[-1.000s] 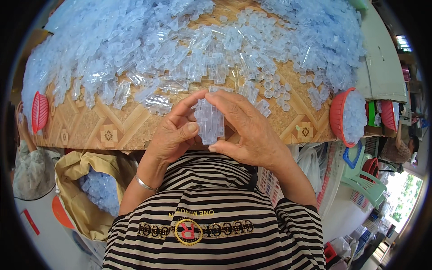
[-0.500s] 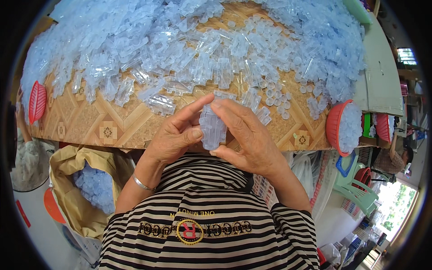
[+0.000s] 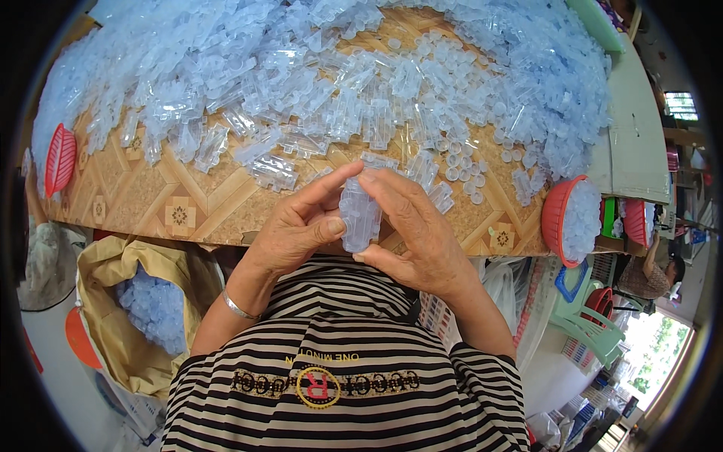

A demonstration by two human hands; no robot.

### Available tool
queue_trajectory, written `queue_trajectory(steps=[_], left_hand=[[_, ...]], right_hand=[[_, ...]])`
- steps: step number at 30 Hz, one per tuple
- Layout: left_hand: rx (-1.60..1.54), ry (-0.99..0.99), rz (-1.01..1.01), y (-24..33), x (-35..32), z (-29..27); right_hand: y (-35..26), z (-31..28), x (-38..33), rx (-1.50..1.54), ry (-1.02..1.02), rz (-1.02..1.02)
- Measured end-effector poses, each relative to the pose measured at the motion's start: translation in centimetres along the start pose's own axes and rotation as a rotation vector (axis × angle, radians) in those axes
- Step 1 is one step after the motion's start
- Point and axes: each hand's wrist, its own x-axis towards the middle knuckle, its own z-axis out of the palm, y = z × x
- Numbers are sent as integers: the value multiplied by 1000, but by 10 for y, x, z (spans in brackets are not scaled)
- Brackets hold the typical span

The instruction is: The person assembles plastic components by hand, picking up pieces from the table, fitting them together, and placing completed parts into a bag.

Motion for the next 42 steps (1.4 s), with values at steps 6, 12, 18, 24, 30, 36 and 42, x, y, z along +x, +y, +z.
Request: queue_trajectory(steps=[6,12,18,24,30,36,42], left_hand=[[62,-38,-46,4,-3,-2],[112,-58,5,-1,-3,-4],[31,-44,-19,-1,1,-5],[-30,25,-52,-6,1,-4],[-98,34,-87,-5,-1,-5],[-98,56,-105,-7,-1,-6],[-101,35,-105,-7,-1,-7]], right_hand=[[-3,0,-2,-11,-6,4],[-1,4,-4,3,6,17],[2,8,-2,20,43,78],[4,15,-2,85,96,173],[6,18,-3,117,89,173],[8,20,-4,107,61,187],[8,22,-1,0,91,69]])
